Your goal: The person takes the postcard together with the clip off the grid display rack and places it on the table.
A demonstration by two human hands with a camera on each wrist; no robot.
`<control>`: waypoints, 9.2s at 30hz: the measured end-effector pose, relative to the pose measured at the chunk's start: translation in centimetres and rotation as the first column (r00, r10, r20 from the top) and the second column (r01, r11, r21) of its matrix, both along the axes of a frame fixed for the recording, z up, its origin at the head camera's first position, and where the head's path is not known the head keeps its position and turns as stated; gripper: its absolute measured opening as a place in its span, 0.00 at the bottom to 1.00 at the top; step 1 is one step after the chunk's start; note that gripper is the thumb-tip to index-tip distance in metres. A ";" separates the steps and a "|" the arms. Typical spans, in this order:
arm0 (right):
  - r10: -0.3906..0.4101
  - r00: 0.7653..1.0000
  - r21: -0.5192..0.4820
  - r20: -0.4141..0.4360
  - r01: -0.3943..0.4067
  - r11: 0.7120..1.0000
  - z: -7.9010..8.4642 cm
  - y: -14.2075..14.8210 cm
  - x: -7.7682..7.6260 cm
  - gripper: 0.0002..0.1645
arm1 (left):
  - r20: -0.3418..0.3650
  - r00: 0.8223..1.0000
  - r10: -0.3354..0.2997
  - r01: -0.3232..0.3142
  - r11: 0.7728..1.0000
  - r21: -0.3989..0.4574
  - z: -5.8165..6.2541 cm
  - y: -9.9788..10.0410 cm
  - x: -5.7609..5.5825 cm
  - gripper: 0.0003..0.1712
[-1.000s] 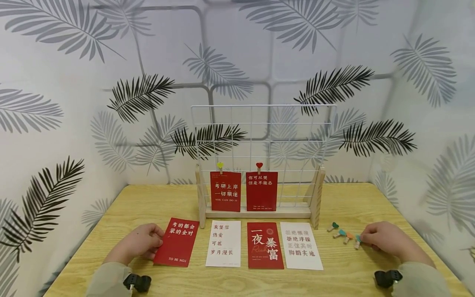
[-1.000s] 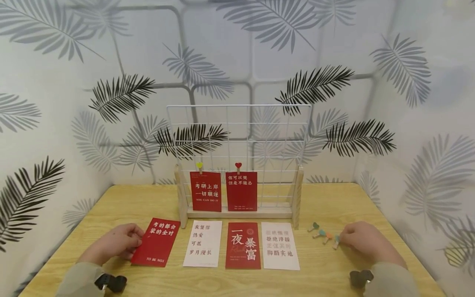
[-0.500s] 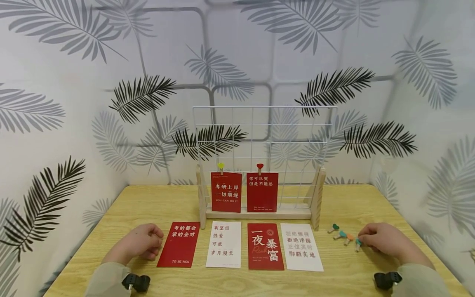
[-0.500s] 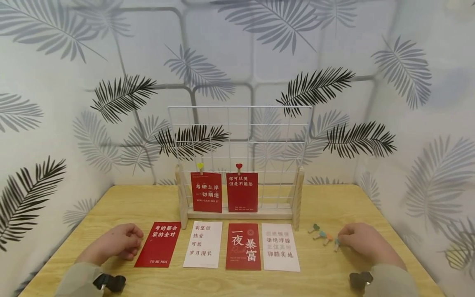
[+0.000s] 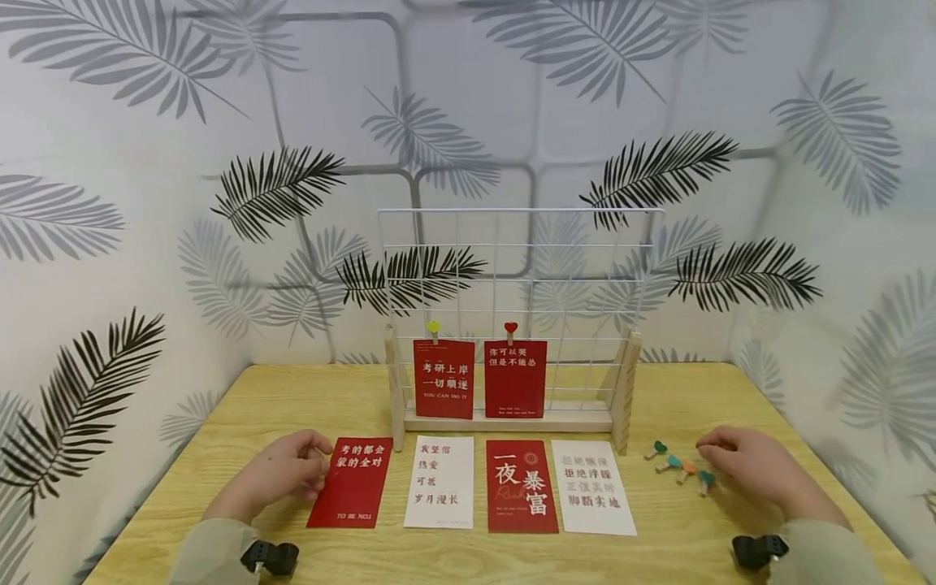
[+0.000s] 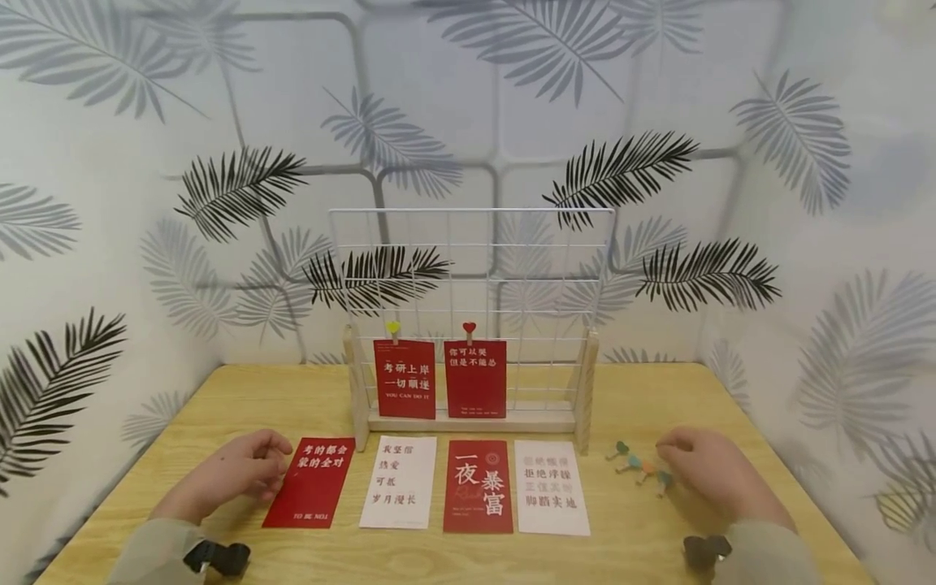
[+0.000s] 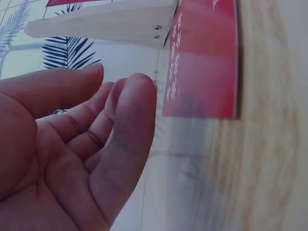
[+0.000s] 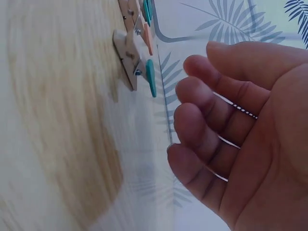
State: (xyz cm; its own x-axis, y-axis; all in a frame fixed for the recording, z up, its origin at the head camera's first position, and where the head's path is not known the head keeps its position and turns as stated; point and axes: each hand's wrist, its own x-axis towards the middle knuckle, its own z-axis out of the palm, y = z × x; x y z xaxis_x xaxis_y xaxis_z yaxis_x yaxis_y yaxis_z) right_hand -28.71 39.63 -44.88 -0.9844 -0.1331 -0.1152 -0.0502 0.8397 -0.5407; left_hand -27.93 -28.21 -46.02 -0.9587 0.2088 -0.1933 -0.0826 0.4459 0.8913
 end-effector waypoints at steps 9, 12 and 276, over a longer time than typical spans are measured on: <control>-0.003 0.998 -0.052 -0.059 0.000 0.999 0.5 -1.2 0.2 0.26 | -0.041 0.998 -0.046 0.047 0.998 0.031 0.9 0.8 0.0 0.17; 0.004 0.997 -0.068 -0.080 -0.009 0.998 0.5 -1.6 0.2 0.26 | -0.061 0.997 -0.056 0.058 0.998 0.030 1.1 1.2 0.1 0.18; 0.092 0.824 0.145 -0.559 -0.011 0.989 7.7 -12.7 -1.5 0.14 | -0.444 0.887 0.129 -0.174 0.983 -0.063 5.8 5.3 -2.2 0.05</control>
State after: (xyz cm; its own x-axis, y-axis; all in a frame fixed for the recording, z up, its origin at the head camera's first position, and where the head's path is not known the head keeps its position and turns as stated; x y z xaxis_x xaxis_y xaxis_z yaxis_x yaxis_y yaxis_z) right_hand -30.26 26.97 -37.14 -0.8751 -0.2087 0.4366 -0.3570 0.8875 -0.2913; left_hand -30.16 -22.92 -40.27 -0.9693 0.0562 0.2395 0.2306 0.5465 0.8051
